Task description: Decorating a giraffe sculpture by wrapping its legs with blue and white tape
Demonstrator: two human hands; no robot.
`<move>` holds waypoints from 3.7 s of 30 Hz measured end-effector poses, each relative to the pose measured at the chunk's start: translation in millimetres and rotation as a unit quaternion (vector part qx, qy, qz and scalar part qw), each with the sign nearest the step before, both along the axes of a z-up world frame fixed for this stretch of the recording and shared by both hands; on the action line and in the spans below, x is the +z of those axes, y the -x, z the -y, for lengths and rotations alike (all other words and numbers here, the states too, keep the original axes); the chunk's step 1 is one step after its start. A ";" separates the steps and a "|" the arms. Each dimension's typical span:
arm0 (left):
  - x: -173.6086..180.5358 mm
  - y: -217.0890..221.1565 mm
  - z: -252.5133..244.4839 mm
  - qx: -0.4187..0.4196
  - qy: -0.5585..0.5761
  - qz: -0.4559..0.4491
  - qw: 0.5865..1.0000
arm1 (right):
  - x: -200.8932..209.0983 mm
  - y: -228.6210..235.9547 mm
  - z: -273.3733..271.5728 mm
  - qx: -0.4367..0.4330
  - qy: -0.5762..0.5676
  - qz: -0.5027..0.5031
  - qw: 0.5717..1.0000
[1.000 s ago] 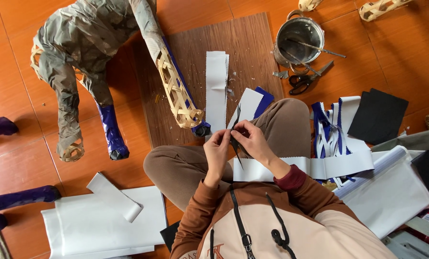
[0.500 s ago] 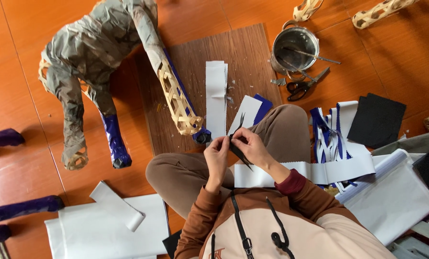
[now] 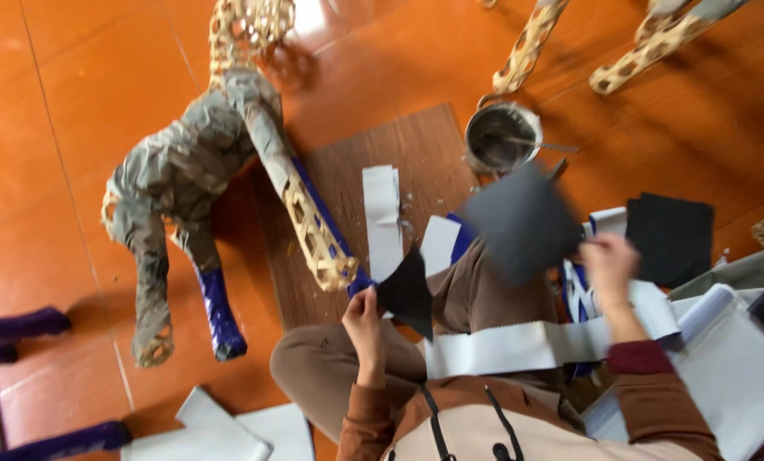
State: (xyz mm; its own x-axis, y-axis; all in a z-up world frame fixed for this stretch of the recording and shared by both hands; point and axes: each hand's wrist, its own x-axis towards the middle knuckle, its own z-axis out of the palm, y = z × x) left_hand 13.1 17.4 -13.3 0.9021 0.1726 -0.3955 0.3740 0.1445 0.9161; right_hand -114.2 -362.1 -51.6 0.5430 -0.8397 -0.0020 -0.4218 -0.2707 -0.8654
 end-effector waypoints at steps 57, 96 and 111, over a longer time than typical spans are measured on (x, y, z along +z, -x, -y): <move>-48.5 -19.3 -84.7 0.146 0.204 0.001 0.968 | -40.0 -157.8 -209.8 0.383 -0.384 -0.023 0.840; -38.0 -30.5 -54.9 -0.042 0.580 -0.036 0.813 | 124.0 -185.6 -296.4 0.410 0.326 0.267 0.809; -21.6 -34.9 -30.6 0.077 0.326 -0.012 0.942 | 104.2 -150.4 -239.7 0.505 0.197 0.178 0.821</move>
State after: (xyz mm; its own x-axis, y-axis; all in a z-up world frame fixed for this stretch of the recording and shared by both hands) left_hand 48.1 47.9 -35.0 0.8756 0.0150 -0.4827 0.3216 0.7275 0.6060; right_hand 36.2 -122.3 52.6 0.8705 0.1418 0.4713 0.4506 -0.6149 -0.6472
